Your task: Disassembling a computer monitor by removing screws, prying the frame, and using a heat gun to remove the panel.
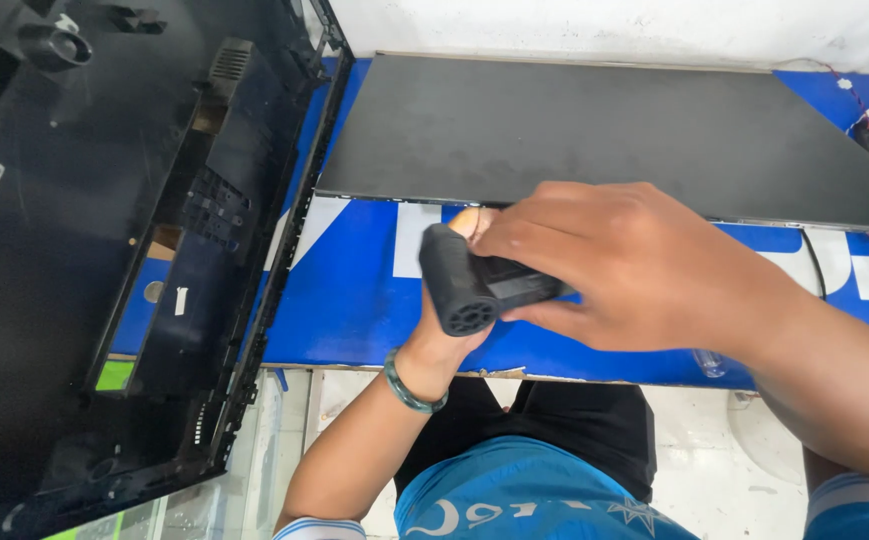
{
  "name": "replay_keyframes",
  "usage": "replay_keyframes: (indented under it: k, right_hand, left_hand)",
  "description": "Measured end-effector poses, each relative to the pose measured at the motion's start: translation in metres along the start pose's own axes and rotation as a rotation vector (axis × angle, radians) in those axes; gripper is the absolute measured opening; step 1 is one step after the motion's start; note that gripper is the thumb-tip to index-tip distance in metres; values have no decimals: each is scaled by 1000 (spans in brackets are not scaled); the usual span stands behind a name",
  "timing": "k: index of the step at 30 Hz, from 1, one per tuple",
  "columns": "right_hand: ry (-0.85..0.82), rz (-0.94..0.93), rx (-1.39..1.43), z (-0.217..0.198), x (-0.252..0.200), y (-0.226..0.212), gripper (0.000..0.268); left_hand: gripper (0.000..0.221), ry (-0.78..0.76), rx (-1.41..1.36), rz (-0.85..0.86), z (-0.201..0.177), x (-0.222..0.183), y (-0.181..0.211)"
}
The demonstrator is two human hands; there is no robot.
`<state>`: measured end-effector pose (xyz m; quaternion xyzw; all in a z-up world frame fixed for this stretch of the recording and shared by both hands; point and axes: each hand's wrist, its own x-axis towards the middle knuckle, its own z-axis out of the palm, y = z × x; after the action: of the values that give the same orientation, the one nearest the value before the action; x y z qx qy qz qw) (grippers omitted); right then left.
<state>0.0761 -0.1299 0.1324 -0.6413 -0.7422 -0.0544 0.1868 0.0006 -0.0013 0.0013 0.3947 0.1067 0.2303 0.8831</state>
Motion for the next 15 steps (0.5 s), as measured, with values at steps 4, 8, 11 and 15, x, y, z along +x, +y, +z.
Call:
replay_keyframes:
  k: [4, 8, 11, 15]
  right_hand:
    - [59, 38, -2, -9, -20, -4, 37]
    - [55, 157, 70, -18, -40, 1, 33]
    - [71, 163, 10, -22, -54, 7, 47]
    - [52, 177, 3, -26, -67, 12, 46]
  left_hand:
    - [33, -14, -54, -16, 3, 1, -4]
    - [23, 64, 29, 19, -4, 6, -18]
    - [29, -155, -127, 116, -13, 7, -25]
    - [26, -78, -94, 70, -18, 10, -30]
